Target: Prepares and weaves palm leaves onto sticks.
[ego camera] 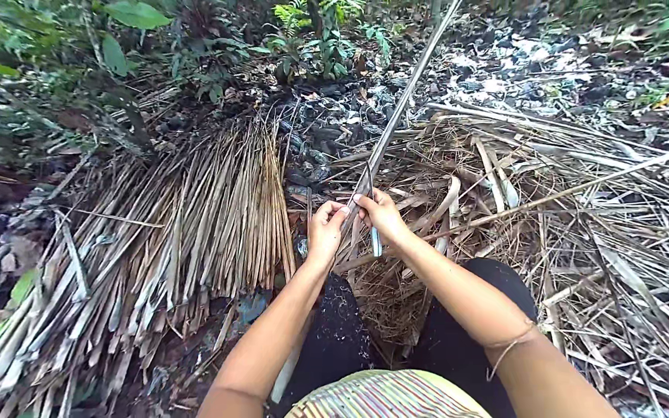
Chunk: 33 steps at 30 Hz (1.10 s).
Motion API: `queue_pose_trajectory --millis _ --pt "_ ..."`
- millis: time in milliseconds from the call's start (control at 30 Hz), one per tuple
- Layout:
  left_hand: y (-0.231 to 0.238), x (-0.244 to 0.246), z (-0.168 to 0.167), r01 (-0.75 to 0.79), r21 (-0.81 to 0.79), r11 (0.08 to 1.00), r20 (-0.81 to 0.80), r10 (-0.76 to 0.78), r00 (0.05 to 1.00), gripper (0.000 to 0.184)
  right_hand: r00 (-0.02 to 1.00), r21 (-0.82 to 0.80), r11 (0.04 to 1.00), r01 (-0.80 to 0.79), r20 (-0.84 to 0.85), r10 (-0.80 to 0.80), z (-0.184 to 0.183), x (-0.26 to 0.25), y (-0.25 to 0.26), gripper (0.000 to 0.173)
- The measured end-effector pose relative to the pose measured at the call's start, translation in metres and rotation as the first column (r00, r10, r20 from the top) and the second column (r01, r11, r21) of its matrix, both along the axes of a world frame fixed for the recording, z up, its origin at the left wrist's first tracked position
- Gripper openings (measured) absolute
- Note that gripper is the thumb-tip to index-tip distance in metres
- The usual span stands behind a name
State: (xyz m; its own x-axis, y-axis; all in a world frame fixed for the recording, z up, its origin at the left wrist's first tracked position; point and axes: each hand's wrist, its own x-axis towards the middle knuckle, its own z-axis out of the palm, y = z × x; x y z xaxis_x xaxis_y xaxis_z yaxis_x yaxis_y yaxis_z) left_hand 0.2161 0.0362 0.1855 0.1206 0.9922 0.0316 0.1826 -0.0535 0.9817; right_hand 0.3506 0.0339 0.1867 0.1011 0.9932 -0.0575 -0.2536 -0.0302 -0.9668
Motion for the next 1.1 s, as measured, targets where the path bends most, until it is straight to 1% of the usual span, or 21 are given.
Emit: queue_pose_trajectory --millis 67,167,267,333,400,467,533,600,700,767,800,867,933,1000,1067,1100 --pt "-0.002 0.007 -0.001 -0.031 -0.037 0.999 0.093 0.035 0.995 0.012 1.000 0.013 1.000 0.015 -0.017 -0.015 0.000 -0.001 0.000 0.013" --pt "0.000 0.014 -0.006 -0.099 -0.068 0.993 0.250 0.113 0.962 0.013 0.999 0.033 0.999 0.024 -0.024 -0.023 -0.003 -0.005 -0.001 0.014" --pt "0.004 0.013 -0.003 -0.136 -0.090 0.987 0.306 0.157 0.939 0.012 1.000 0.036 0.999 0.029 -0.013 -0.028 -0.001 -0.007 -0.002 0.015" --pt "0.009 0.005 0.003 -0.183 -0.111 0.977 0.317 0.209 0.925 0.013 0.999 0.045 0.998 0.039 -0.013 -0.039 0.000 -0.002 -0.002 0.013" --pt "0.023 -0.016 0.016 -0.277 -0.130 0.952 0.399 0.305 0.865 0.016 0.995 0.040 0.995 0.092 -0.050 -0.090 -0.002 0.010 0.004 0.011" --pt "0.034 -0.043 0.034 -0.377 -0.123 0.918 0.535 0.381 0.754 0.015 0.987 0.014 0.990 0.142 -0.080 -0.140 -0.003 0.026 0.010 0.010" --pt "0.036 -0.075 0.049 -0.493 -0.068 0.867 0.649 0.414 0.638 0.012 0.967 -0.034 0.974 0.224 -0.119 -0.227 -0.002 0.048 0.017 0.008" --pt "0.037 -0.115 0.056 -0.587 -0.008 0.809 0.729 0.406 0.550 0.013 0.930 -0.066 0.942 0.329 -0.148 -0.335 0.000 0.078 0.024 0.008" --pt "0.034 -0.170 0.058 -0.683 0.022 0.730 0.804 0.392 0.446 0.017 0.873 -0.035 0.893 0.449 -0.195 -0.446 0.009 0.119 0.028 0.014" --pt "0.030 -0.205 0.055 -0.749 0.029 0.662 0.831 0.400 0.386 0.022 0.827 -0.019 0.852 0.524 -0.226 -0.514 0.013 0.141 0.027 0.016" --pt "0.027 -0.224 0.053 -0.778 0.035 0.627 0.842 0.401 0.361 0.024 0.804 -0.029 0.829 0.558 -0.229 -0.549 0.012 0.152 0.028 0.015" --pt "0.025 -0.250 0.056 -0.854 0.037 0.519 0.856 0.425 0.295 0.023 0.776 -0.055 0.798 0.600 -0.204 -0.597 0.004 0.172 0.033 0.010" --pt "0.024 -0.255 0.062 -0.891 0.059 0.450 0.847 0.450 0.283 0.019 0.757 -0.083 0.775 0.627 -0.167 -0.631 -0.004 0.184 0.043 0.010" --pt "0.025 -0.267 0.065 -0.916 0.067 0.396 0.855 0.450 0.258 0.017 0.722 -0.111 0.743 0.660 -0.178 -0.668 -0.015 0.195 0.051 0.010" --pt "0.028 -0.300 0.063 -0.949 0.083 0.304 0.857 0.465 0.223 0.012 0.657 -0.142 0.682 0.718 -0.188 -0.730 -0.023 0.217 0.053 0.007" --pt "0.028 -0.326 0.058 -0.959 0.106 0.262 0.841 0.491 0.227 0.009 0.616 -0.157 0.639 0.753 -0.175 -0.768 -0.029 0.231 0.052 0.005"
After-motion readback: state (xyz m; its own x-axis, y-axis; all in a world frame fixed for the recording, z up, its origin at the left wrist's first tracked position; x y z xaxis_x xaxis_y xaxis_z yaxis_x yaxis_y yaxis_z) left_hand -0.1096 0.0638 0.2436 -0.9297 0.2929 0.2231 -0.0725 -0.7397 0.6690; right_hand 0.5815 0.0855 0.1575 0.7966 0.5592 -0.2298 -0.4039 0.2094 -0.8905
